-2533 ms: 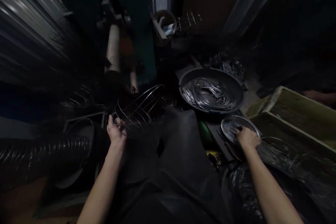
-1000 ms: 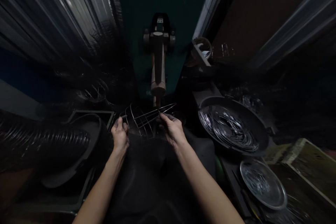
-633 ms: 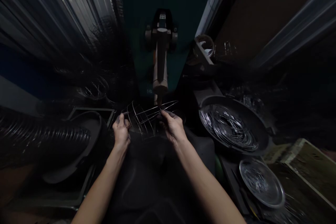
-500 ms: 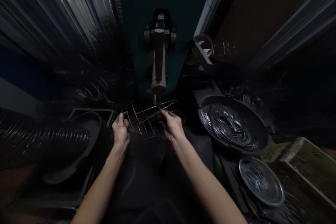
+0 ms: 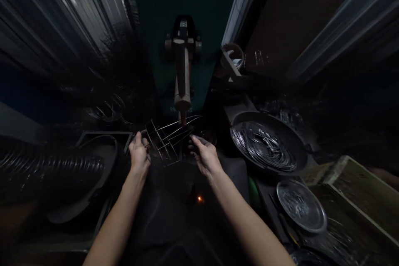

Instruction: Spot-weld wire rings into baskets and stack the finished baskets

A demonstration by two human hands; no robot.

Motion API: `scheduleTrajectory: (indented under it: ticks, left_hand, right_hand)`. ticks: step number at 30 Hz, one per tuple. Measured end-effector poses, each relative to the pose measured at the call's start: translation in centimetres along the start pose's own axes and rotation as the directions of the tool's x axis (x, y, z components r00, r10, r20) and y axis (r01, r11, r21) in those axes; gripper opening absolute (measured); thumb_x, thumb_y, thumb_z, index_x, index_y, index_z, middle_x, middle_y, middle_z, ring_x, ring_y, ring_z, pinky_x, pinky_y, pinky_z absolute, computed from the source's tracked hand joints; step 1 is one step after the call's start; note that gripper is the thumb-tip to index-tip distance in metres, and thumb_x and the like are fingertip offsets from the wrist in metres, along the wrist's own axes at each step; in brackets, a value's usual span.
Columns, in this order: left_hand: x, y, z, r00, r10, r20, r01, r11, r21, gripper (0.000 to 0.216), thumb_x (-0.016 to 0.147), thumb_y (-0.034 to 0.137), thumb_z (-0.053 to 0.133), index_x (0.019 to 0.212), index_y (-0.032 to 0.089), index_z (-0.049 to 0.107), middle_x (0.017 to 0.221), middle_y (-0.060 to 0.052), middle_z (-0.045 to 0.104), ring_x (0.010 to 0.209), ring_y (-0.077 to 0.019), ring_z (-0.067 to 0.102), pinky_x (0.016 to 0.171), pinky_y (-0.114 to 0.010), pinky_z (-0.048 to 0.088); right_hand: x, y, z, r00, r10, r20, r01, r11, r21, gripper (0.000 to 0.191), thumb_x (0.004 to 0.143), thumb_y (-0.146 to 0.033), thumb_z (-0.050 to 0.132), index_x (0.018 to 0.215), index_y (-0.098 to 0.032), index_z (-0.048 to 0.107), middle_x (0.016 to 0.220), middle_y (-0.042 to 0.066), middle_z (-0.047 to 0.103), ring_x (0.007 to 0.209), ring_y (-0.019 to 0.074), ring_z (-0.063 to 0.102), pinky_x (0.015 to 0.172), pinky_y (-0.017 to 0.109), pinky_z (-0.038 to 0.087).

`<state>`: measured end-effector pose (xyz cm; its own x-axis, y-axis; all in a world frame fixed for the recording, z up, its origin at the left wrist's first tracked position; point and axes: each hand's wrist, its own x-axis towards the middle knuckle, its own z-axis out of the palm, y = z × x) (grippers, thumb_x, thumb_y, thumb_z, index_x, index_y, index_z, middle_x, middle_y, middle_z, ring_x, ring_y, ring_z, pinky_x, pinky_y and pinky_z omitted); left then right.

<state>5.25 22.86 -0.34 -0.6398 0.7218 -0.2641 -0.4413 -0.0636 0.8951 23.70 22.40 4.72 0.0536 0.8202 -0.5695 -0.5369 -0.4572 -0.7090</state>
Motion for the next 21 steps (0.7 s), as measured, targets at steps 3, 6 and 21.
scheduleTrajectory:
  ticks: [3, 6, 21]
  left_hand:
    - [0.6, 0.0, 0.1, 1.0, 0.012, -0.007, -0.012, 1.0, -0.011, 0.036, 0.076, 0.047, 0.061, 0.087, 0.012, 0.062, 0.043, 0.011, 0.026, 0.036, -0.0025, 0.024, 0.037, -0.015, 0.016]
    - [1.1, 0.3, 0.2, 0.999, 0.047, -0.006, -0.047, 0.999, -0.005, 0.036, 0.076, 0.047, 0.061, 0.085, 0.012, 0.062, 0.043, 0.011, 0.027, 0.036, -0.0029, 0.024, 0.037, -0.016, 0.015]
    - [-7.8, -4.4, -7.2, 0.923, 0.153, 0.354, -0.268, 0.914, 0.304, 0.013, 0.067, 0.031, 0.072, 0.066, 0.019, 0.066, 0.057, -0.001, 0.054, 0.054, -0.0124, 0.049, 0.063, -0.026, 0.042]
  right_hand:
    - [-0.2, -0.2, 0.0, 1.0, -0.013, 0.0, 0.013, 1.0, -0.007, 0.022, 0.059, -0.02, 0.08, 0.076, -0.013, 0.068, 0.066, 0.001, 0.063, 0.053, 0.0069, 0.055, 0.041, 0.013, 0.041]
    - [-0.8, -0.1, 0.5, 0.998, -0.023, 0.053, 0.025, 0.999, -0.046, 0.023, 0.058, -0.022, 0.08, 0.075, -0.013, 0.069, 0.065, 0.0, 0.062, 0.052, 0.0064, 0.054, 0.041, 0.014, 0.039]
    - [-2.3, -0.7, 1.1, 0.79, -0.251, 0.559, 0.603, 0.483, -0.635, 0.007, 0.074, -0.031, 0.067, 0.075, -0.025, 0.072, 0.074, 0.0, 0.068, 0.076, 0.0193, 0.061, 0.079, 0.029, 0.044]
